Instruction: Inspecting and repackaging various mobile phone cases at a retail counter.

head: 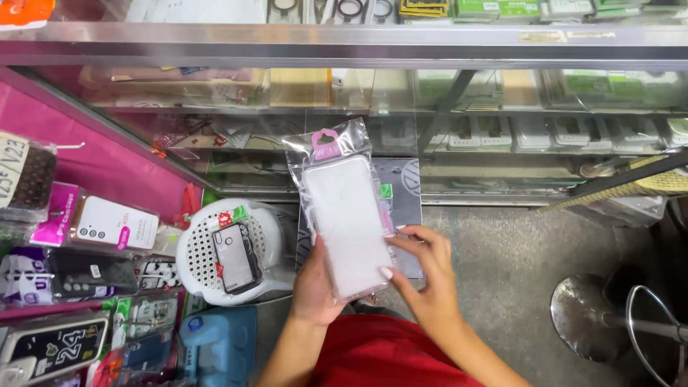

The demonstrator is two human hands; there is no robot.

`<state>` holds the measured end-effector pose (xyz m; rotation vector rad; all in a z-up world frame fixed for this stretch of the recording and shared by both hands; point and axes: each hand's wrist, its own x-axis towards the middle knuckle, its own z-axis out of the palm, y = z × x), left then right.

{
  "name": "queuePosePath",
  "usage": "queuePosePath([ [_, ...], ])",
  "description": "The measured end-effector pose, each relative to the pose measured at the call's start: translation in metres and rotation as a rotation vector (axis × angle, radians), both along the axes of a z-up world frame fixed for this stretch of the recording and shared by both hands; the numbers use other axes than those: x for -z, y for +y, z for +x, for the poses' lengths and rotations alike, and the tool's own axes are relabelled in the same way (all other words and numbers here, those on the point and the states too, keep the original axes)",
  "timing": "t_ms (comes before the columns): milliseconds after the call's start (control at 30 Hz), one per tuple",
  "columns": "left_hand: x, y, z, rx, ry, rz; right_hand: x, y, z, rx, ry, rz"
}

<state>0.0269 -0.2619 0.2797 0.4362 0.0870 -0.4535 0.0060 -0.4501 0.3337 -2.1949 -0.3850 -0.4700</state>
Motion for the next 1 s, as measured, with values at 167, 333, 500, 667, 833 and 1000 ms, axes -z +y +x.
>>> queuePosePath([
  [167, 0.004, 0.007, -0.003, 0.041, -0.103, -0.073, 0.017, -0.008, 0.003, -0.012, 0.237, 0.325],
  [333, -0.003, 0.01, -0.003, 0.03, -0.027, -0.05, 0.025, -0.011, 0.003, -0.045, 0.331, 0.358],
  [500, 0.016, 0.011, -0.006, 0.035, -0.008, -0.05, 0.03, -0.009, 0.007, -0.139, 0.377, 0.434],
  [667, -0.022, 0.005, -0.003, -0.012, -0.098, -0.062, 0.024, -0.001, 0.005, -0.084, 0.379, 0.36],
  [833, -0.024, 0.003, -0.002, -0.002, -0.147, -0.091, 0.015, 0.003, 0.008, -0.098, 0.432, 0.357],
  [1000, -0.027, 0.007, 0.003, -0.131, -0.089, -0.024, 0.018, -0.001, 0.002, -0.178, 0.248, 0.376],
])
